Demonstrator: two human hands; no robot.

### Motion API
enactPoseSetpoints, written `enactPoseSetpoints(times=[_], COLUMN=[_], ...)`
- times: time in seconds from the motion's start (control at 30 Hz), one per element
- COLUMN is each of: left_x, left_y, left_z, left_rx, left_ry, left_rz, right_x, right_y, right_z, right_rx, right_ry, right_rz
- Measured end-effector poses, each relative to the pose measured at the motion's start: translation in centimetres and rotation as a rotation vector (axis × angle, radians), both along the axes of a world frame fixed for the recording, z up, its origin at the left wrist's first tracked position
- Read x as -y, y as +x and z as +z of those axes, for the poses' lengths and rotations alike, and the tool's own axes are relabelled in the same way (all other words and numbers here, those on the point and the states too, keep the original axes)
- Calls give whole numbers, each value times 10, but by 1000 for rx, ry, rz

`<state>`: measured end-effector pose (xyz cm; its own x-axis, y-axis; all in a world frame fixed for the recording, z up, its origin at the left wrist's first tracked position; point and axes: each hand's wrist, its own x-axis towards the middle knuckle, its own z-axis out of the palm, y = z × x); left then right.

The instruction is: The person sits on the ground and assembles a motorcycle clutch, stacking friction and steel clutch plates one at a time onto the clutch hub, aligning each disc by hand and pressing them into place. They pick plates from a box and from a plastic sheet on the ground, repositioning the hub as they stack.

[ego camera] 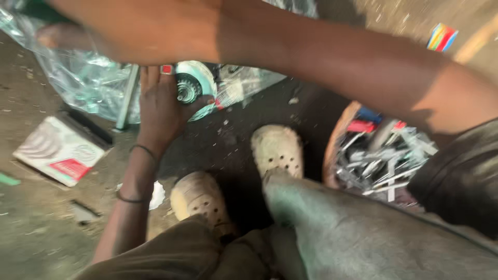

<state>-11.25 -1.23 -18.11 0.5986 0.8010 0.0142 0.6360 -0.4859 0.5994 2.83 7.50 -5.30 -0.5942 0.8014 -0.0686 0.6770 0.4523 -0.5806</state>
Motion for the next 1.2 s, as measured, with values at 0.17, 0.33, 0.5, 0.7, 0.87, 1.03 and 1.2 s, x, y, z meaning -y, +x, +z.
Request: enactPoseSetpoints(times=[0.17, 0.33, 0.5, 0.7, 0.87, 1.03, 1.2], left_x=[1, -1, 4, 0, 2, 3, 1], left_y=[-15, -20, -12, 3, 10, 16, 16], left_z=[-18, -19, -6, -7, 0, 17, 31], left_rx=[23, -18, -22, 205, 85, 75, -10], left_ry=[91, -69, -91, 31, -105, -181, -162], left_rz=[-16, 16, 47, 87, 187, 220, 156], right_x=[16, 17, 20, 16, 24, 17, 8], right_y=[-22, -21, -5, 55, 75, 66, 54], right_z=[-45, -78, -55, -49, -57, -51, -62], right_rx=[-122, -70, -142, -454, -119, -177, -279], right_ry=[443, 575, 702, -13, 171, 221, 207], right_rz=[42, 68, 30, -117, -144, -197, -202])
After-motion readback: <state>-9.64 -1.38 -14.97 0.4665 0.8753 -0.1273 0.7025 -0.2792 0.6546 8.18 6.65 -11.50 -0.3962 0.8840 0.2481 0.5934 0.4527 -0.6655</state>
